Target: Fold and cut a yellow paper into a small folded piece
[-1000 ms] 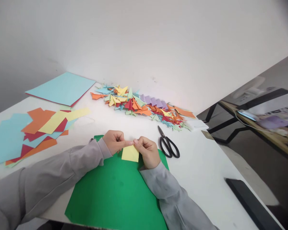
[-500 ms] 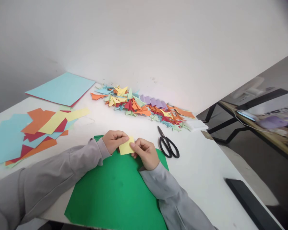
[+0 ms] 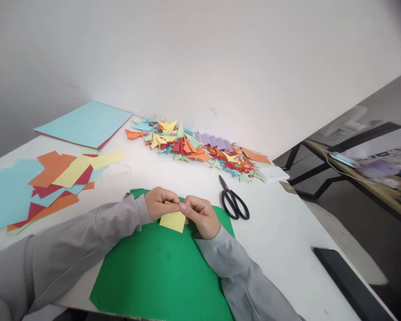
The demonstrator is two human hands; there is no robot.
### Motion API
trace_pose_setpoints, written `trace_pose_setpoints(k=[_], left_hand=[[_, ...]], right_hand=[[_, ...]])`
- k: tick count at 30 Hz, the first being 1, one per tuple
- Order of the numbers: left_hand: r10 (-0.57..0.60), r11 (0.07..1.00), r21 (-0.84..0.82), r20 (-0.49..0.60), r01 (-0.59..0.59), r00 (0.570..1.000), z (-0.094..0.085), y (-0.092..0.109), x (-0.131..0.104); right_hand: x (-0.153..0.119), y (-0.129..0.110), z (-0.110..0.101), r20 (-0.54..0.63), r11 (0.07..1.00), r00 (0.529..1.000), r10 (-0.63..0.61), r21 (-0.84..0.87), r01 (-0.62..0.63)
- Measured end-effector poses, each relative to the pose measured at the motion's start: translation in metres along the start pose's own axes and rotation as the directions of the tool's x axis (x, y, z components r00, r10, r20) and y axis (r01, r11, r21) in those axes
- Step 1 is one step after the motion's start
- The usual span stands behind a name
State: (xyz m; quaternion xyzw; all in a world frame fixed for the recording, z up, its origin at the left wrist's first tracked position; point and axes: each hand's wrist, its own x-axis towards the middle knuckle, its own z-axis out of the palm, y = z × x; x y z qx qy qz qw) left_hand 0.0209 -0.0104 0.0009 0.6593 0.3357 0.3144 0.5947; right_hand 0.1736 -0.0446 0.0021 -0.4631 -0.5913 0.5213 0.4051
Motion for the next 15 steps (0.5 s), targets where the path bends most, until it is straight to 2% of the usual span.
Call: trace_pose_setpoints(k=[5,11,15], left_hand=[[-0.028,0.995,-0.093,-0.055,0.023,0.998,-0.001,-0.003,0.002],[-0.099,0.972,-0.219,-0.068,0.082,0.993,-0.006,0.0,0.007],[-0.137,0.956,-0.272,-0.081,0.111,0.987,-0.006,0.003,0.009]], right_hand=[[0.0,0.003,0.0,-0.052,0.998,0.999,0.001,0.06,0.002],[0.004,0.01,-0.006,-0.128,0.975,0.992,0.02,0.222,0.009],[0.006,0.012,-0.008,-0.154,0.965,0.988,0.017,0.263,0.025]])
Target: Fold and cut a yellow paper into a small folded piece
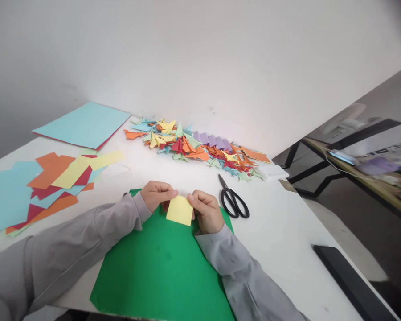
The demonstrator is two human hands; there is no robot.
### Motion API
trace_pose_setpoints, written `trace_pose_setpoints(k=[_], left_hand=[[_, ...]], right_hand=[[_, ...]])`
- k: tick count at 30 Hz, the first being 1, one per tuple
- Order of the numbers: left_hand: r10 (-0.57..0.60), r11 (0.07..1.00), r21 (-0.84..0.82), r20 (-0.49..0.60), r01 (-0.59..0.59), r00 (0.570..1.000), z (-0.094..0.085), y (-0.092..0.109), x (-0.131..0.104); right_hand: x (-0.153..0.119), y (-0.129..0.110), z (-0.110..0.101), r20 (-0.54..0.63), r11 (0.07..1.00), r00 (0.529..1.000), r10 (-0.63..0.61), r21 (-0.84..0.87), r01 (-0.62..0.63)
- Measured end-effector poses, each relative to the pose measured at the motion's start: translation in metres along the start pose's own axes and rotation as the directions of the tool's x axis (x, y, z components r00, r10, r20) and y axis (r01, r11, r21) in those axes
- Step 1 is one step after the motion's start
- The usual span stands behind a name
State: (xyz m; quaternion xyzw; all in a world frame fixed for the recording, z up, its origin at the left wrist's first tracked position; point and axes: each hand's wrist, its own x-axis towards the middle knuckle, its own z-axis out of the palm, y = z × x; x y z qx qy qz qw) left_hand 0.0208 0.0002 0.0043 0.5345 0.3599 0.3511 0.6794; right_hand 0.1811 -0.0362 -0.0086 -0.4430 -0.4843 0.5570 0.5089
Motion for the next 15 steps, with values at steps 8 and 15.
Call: trace_pose_setpoints(k=[8,15], left_hand=[[0.035,0.997,-0.062,-0.033,-0.037,0.999,0.0008,-0.002,0.0019],[0.2,0.976,0.075,0.063,-0.204,0.978,0.0054,-0.0065,-0.0057]], right_hand=[[0.0046,0.0024,-0.0002,-0.17,0.996,0.981,-0.092,0.003,0.094],[0.0066,0.0029,0.0,-0.255,0.997,0.964,-0.077,0.011,0.082]])
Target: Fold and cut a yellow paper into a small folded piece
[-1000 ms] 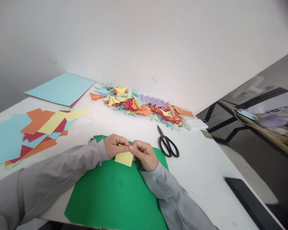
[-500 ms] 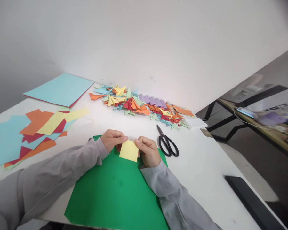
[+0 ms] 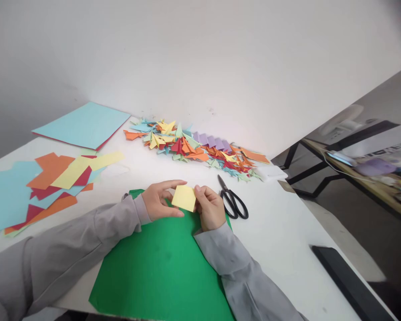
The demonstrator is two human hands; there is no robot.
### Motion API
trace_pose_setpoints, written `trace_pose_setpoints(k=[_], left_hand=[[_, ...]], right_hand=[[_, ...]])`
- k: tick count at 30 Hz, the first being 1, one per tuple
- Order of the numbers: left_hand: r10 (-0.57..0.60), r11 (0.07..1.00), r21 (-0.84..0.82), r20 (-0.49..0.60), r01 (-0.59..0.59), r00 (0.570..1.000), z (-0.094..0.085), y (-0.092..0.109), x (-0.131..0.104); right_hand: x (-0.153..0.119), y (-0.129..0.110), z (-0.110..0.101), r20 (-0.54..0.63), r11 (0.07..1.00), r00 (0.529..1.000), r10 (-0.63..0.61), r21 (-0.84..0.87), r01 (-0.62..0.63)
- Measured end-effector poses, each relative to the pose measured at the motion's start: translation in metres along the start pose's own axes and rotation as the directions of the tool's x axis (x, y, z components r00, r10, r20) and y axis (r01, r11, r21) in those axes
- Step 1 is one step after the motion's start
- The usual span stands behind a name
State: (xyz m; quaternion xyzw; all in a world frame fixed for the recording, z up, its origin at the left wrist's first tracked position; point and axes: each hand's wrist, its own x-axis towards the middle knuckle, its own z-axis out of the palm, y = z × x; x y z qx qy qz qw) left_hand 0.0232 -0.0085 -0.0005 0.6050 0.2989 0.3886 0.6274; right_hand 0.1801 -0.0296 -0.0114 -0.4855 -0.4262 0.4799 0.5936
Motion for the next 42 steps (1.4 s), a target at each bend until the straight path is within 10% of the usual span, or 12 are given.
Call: trace_pose_setpoints(k=[26,42], left_hand=[[-0.198,0.957,-0.25,-0.178,0.151,0.964,-0.002,0.001,0.008],[-0.099,0.989,-0.128,-0.149,0.081,0.984,0.003,-0.003,0.004]], right_hand=[[-0.002,-0.001,0.001,0.109,0.998,0.993,-0.05,0.053,0.045],[-0.002,-0.003,0.002,0.19,1.0,0.982,-0.018,0.016,0.015]])
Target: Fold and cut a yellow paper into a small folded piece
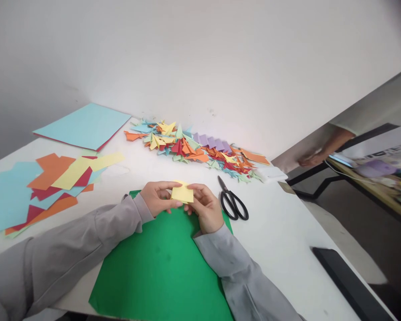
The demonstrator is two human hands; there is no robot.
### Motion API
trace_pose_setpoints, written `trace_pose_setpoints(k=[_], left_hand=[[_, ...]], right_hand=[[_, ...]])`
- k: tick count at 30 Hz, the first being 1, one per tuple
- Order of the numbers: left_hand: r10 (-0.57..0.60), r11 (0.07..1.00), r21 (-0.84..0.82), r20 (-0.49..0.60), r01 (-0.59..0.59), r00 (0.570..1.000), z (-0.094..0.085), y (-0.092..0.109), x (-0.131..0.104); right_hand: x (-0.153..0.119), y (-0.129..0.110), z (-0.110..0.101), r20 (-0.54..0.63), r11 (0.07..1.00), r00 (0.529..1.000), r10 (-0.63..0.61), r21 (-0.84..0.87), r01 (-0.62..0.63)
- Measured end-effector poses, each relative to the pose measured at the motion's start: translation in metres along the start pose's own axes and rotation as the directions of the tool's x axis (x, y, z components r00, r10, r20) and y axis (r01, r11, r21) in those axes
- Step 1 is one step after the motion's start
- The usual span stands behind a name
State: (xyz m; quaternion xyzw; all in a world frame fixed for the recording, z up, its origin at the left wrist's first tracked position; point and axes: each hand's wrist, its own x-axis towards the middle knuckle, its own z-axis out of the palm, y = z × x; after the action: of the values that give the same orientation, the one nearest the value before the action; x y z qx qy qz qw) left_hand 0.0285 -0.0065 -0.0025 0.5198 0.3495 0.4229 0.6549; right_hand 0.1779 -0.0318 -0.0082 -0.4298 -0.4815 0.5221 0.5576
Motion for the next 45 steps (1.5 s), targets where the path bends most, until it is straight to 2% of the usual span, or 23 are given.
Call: trace_pose_setpoints(k=[12,18,23,26,30,35,41,45], left_hand=[[0.08,0.996,0.027,-0.03,-0.079,0.996,-0.001,0.002,0.0],[0.073,0.997,0.022,-0.052,-0.072,0.996,0.0,0.005,0.0],[0.141,0.99,0.033,-0.096,-0.138,0.985,0.001,0.0,0.001],[0.198,0.98,0.041,-0.17,-0.194,0.965,0.002,-0.001,0.002],[0.219,0.976,0.056,-0.255,-0.212,0.942,0.004,0.009,0.009],[0.285,0.957,0.045,-0.306,-0.286,0.908,0.001,0.018,0.024],[0.239,0.971,0.056,-0.327,-0.234,0.914,-0.008,0.008,0.03],[0.195,0.978,-0.024,-0.259,-0.208,0.946,-0.01,0.007,0.031]], right_hand=[[0.005,0.003,0.0,0.045,0.997,0.998,-0.047,-0.067,0.05],[0.007,0.003,0.001,0.047,0.997,0.996,-0.069,-0.04,0.071],[0.011,-0.001,0.004,0.035,0.996,0.996,-0.084,-0.009,0.084],[0.012,-0.005,0.01,0.002,0.997,0.997,-0.073,0.035,0.073],[0.019,-0.012,0.024,-0.087,0.995,0.995,-0.037,0.087,0.045],[0.034,-0.014,0.036,-0.173,0.99,0.984,-0.039,0.126,0.062],[0.037,-0.004,0.029,-0.192,0.991,0.981,-0.009,0.126,0.034],[0.036,-0.004,0.025,-0.18,0.995,0.983,0.02,0.103,-0.002]])
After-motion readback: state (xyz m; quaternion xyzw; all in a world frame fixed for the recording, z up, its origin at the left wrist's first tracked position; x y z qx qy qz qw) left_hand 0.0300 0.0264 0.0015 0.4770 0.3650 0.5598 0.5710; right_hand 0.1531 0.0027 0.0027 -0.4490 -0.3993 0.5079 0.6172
